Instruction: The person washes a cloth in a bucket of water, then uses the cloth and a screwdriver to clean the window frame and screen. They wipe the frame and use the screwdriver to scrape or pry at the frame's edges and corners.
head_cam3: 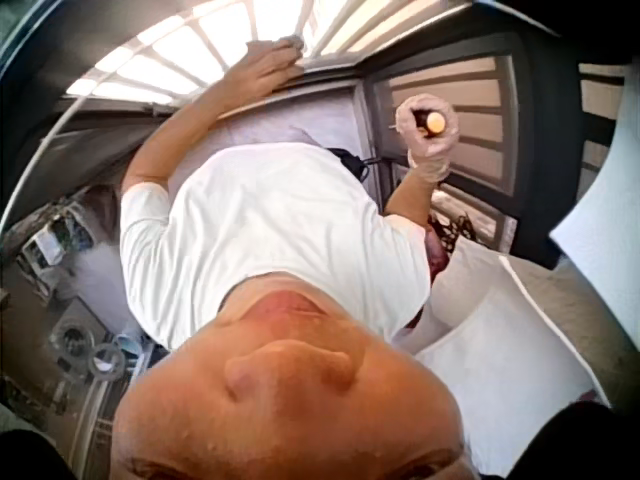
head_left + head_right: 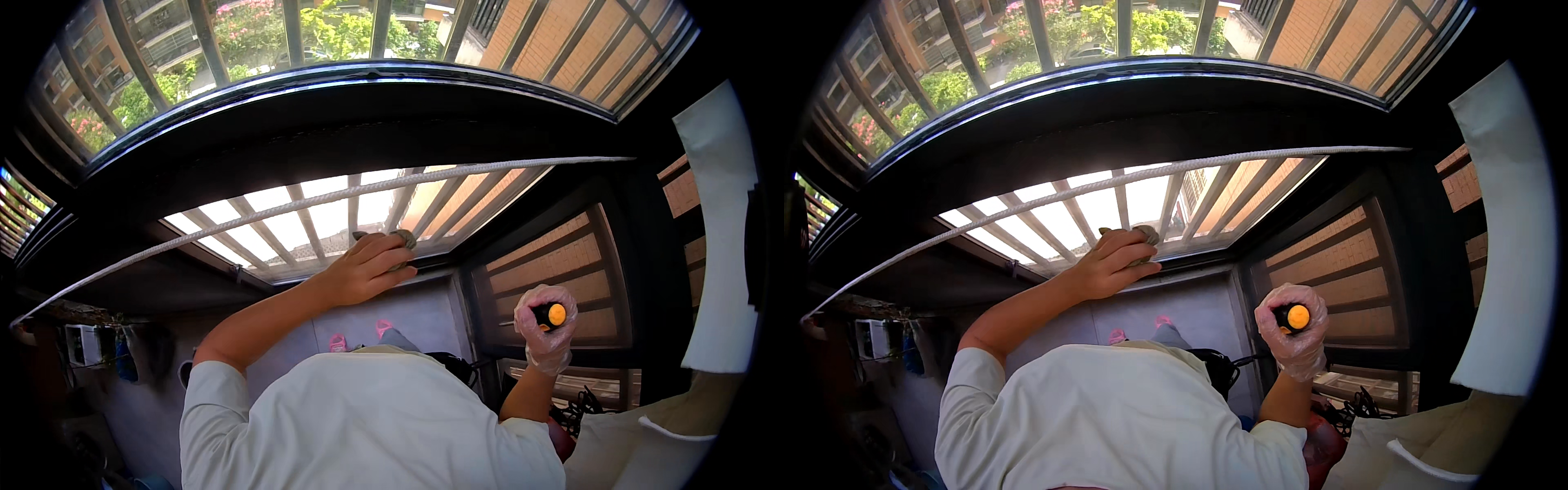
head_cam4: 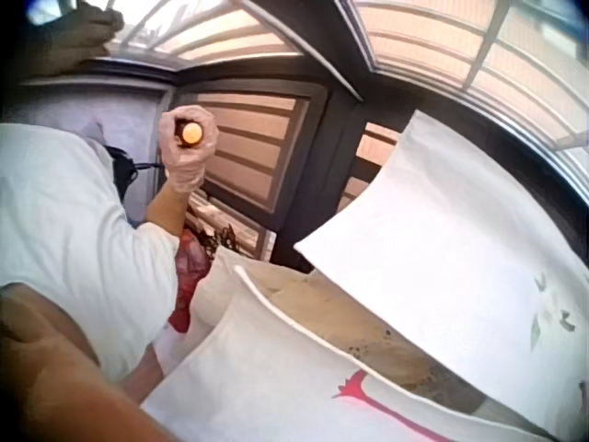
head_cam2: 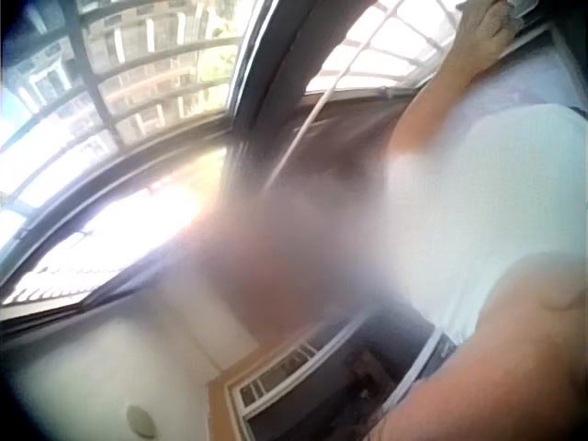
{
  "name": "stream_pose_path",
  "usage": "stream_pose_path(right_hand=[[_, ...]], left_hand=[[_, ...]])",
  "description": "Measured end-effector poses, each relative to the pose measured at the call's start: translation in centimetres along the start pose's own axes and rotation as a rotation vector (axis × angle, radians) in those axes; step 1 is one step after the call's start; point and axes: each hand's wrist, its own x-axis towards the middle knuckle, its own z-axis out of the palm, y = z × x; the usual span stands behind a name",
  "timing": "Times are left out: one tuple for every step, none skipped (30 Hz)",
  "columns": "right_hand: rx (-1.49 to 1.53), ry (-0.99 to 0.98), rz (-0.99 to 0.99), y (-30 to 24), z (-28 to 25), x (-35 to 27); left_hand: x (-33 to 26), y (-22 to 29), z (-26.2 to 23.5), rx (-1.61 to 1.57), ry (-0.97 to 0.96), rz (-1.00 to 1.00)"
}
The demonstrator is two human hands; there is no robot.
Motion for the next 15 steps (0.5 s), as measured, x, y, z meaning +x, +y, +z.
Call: stream_pose_path(right_hand=[[-0.015,-0.034,-0.014,0.4,-0.3,0.1],[-0.034,-0.049,-0.015,0.5,-0.7,0.1],[-0.052,-0.069,-0.020,0.8,-1.2,0.2],[-0.063,-0.057,-0.015,1.4,-2.0,0.2],[-0.049,-0.034,0.008,1.5,-2.5,0.3],[-0.006,-0.017,0.009,2.0,-3.0,0.6],[0.033,-0.004,0.020,2.2,-3.5,0.8],[0.011,0.000,0.016,2.5,-4.3,1.0],[-0.011,0.010,0.015,3.1,-5.2,1.3],[0.006,0.008,0.027,3.5,-5.9,1.7],[0.008,0.009,0.018,4.0,-6.3,2.5],[0.022,-0.006,0.041,4.8,-6.9,3.1],[0.038,-0.023,0.059,5.5,-7.1,4.0],[0.036,-0.015,0.084,6.0,-6.9,5.1],[0.038,-0.014,0.110,6.3,-6.3,6.2]], left_hand=[[1.0,-1.4,3.0,0.010,0.072,0.016],[2.7,-2.1,5.1,0.018,0.115,0.007],[4.7,-2.7,6.9,0.055,0.220,0.050],[6.8,-3.1,7.7,0.110,0.269,0.070],[8.8,-3.4,8.5,0.162,0.389,0.074],[10.5,-4.0,9.3,0.269,0.529,0.055],[12.1,-4.8,9.1,0.361,0.598,0.018],[12.6,-5.6,9.3,0.434,0.599,0.006],[12.9,-6.5,9.7,0.502,0.595,-0.005],[12.9,-7.1,9.9,0.642,0.485,-0.051],[12.8,-7.7,10.2,0.777,0.370,-0.101],[12.3,-8.2,11.9,0.867,0.371,-0.133],[12.1,-7.8,11.2,0.907,0.300,-0.160],[11.9,-7.7,11.2,0.915,0.294,-0.172],[11.4,-7.9,10.8,0.930,0.282,-0.187]])
